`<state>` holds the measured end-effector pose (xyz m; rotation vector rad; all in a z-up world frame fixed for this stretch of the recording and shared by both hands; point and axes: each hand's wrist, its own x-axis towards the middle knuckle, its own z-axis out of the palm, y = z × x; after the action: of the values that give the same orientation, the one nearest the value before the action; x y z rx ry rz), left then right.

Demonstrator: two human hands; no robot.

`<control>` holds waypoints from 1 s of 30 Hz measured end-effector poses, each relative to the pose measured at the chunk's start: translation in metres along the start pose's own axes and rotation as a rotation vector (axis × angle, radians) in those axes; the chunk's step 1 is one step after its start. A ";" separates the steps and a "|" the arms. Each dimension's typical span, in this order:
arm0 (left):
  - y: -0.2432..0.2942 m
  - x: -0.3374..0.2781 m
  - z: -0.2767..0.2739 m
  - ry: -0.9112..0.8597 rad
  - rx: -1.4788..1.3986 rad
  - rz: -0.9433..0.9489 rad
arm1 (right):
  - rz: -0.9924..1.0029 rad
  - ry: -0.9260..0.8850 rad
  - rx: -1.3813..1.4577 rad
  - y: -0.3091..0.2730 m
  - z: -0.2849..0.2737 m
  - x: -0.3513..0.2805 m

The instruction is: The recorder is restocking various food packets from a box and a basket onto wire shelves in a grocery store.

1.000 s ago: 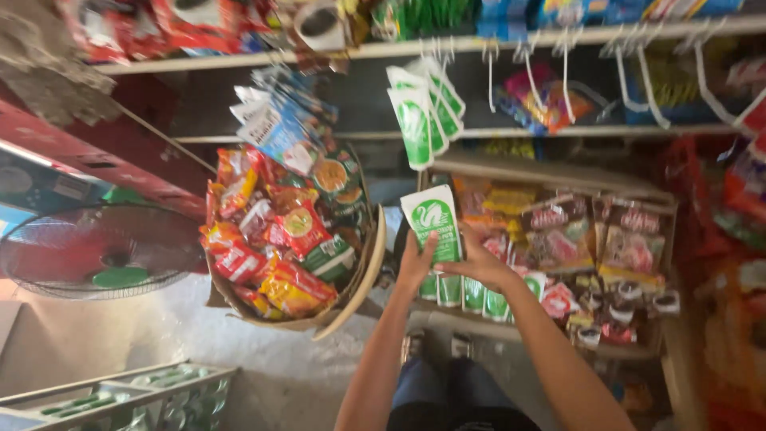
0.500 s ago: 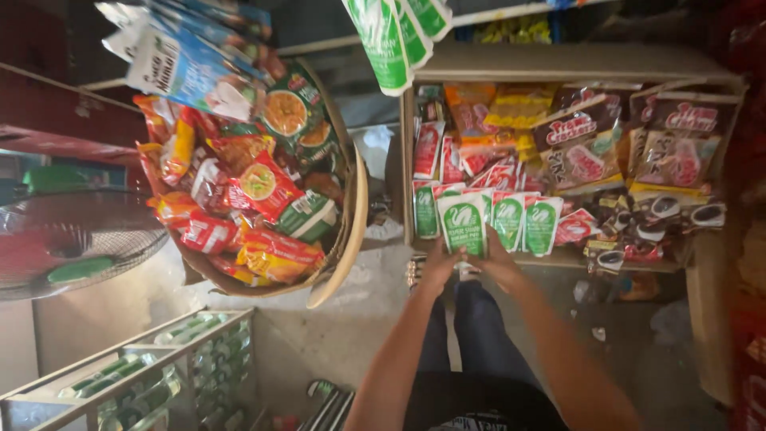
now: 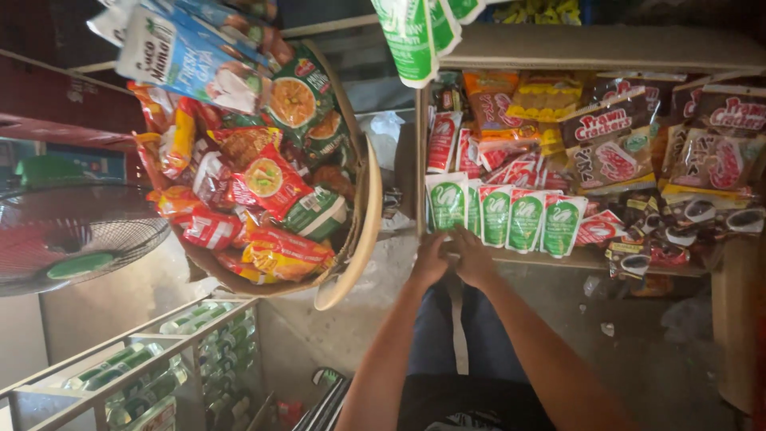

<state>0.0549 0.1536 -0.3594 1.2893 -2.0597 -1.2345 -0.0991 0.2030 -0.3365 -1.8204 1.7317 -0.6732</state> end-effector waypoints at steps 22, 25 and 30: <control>0.224 0.236 -0.229 0.394 -0.557 -0.148 | 0.026 0.684 0.363 -0.121 -0.223 0.264; 0.212 0.260 -0.235 0.379 -0.554 -0.039 | 0.108 0.552 0.552 -0.115 -0.220 0.284; 0.201 0.265 -0.239 0.120 -0.647 -0.031 | -0.013 0.428 0.486 -0.116 -0.218 0.293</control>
<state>-0.0038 -0.1516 -0.0929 1.0470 -1.3788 -1.6093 -0.1467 -0.0940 -0.0999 -1.4162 1.6120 -1.4312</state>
